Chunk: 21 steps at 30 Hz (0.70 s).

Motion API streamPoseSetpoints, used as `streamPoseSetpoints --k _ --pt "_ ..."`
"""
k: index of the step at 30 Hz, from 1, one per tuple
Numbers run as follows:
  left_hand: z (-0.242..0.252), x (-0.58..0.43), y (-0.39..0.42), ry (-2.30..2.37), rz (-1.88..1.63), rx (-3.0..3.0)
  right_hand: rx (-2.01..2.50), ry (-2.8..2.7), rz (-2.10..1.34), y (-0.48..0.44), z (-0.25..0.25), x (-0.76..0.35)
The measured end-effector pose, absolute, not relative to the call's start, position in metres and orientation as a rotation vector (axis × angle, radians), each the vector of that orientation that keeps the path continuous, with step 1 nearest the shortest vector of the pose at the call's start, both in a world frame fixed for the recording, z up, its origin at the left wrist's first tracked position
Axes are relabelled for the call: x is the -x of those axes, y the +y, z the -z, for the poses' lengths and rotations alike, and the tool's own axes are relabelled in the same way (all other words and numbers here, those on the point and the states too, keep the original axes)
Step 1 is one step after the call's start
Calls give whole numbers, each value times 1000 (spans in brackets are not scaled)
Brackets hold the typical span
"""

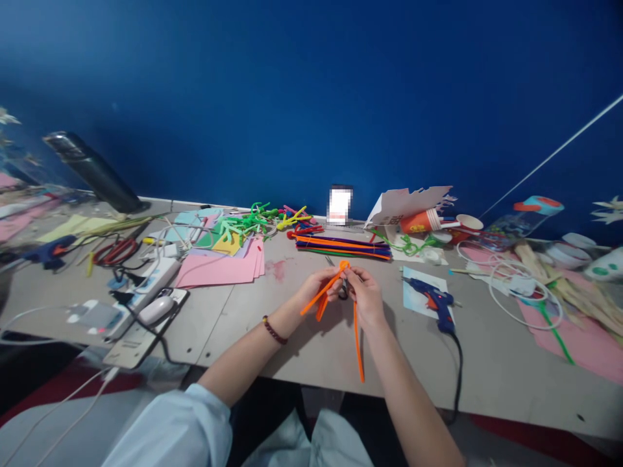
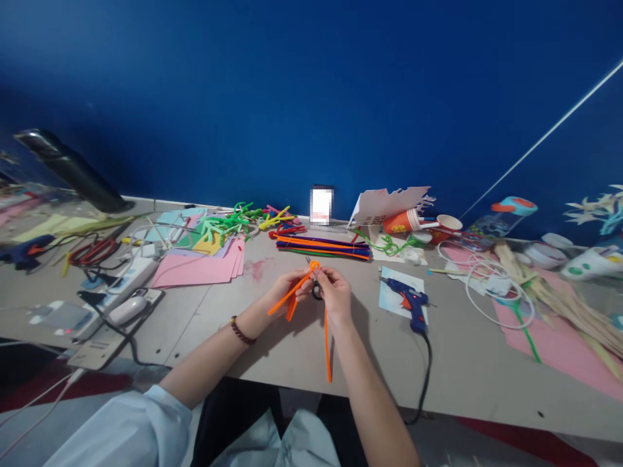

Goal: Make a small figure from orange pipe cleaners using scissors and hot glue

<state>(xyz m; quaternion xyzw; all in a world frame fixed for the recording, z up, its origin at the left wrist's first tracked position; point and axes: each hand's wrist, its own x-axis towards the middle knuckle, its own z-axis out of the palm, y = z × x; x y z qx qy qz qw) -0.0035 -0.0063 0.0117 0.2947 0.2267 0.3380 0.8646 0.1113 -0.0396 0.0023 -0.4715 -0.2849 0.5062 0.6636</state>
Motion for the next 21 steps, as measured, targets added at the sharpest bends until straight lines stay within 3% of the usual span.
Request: streamPoseSetpoints --k 12,21 --pt "-14 3 -9 678 -805 -963 1194 -696 -1053 -39 3 -115" --pt "-6 5 -3 492 -743 -707 1162 -779 -1013 -40 3 -113"
